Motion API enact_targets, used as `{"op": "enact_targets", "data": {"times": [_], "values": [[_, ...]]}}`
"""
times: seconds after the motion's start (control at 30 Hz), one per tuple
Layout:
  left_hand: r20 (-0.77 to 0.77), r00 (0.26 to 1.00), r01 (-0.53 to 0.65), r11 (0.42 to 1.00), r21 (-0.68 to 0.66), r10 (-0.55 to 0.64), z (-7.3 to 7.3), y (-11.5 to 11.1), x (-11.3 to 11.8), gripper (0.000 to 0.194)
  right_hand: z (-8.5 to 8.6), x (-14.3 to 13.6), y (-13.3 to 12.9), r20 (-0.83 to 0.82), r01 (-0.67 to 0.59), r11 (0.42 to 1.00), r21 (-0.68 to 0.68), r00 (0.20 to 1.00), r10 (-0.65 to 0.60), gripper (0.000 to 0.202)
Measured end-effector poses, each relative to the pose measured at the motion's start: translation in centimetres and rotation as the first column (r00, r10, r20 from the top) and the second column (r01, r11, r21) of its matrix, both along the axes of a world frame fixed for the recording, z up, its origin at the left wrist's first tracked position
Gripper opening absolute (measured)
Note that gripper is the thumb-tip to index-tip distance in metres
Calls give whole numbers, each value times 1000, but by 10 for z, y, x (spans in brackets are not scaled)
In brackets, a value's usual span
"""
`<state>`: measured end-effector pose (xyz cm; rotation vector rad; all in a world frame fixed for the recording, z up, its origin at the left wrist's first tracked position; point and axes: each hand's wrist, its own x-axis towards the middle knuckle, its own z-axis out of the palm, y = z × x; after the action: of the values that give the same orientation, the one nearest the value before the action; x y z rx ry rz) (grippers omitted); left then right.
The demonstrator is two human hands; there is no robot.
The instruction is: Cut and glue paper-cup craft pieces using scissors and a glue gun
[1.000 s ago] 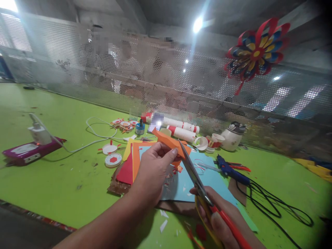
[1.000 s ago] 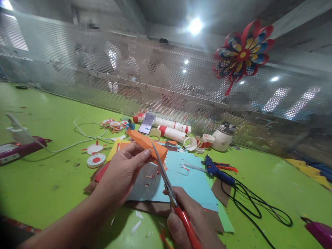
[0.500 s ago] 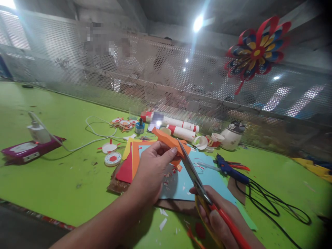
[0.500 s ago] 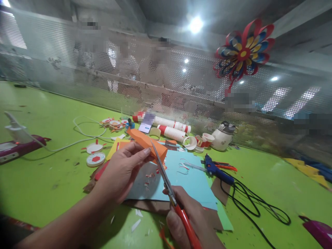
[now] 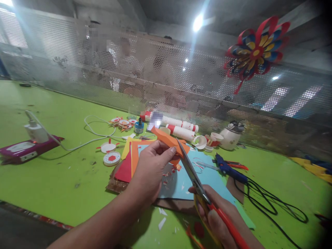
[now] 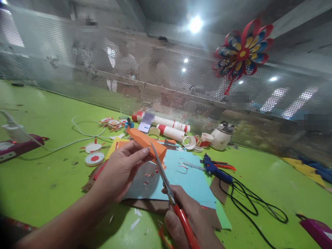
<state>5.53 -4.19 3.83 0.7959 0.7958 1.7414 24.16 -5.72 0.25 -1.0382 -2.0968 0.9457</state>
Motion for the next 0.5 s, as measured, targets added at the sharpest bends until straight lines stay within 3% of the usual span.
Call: {"op": "enact_targets", "data": {"times": [0.23, 0.37, 0.5], "values": [[-24, 1000, 3, 1000, 0, -3, -1, 0, -1, 13, 12, 1, -6, 20, 22, 987, 159, 999, -26, 45], [-19, 1000, 10, 1000, -1, -10, 0, -1, -1, 13, 13, 1, -6, 33, -12, 987, 159, 999, 7, 46], [-28, 1000, 11, 1000, 23, -10, 0, -1, -1, 14, 13, 1, -8, -9, 30, 993, 118, 1000, -29, 48]]}}
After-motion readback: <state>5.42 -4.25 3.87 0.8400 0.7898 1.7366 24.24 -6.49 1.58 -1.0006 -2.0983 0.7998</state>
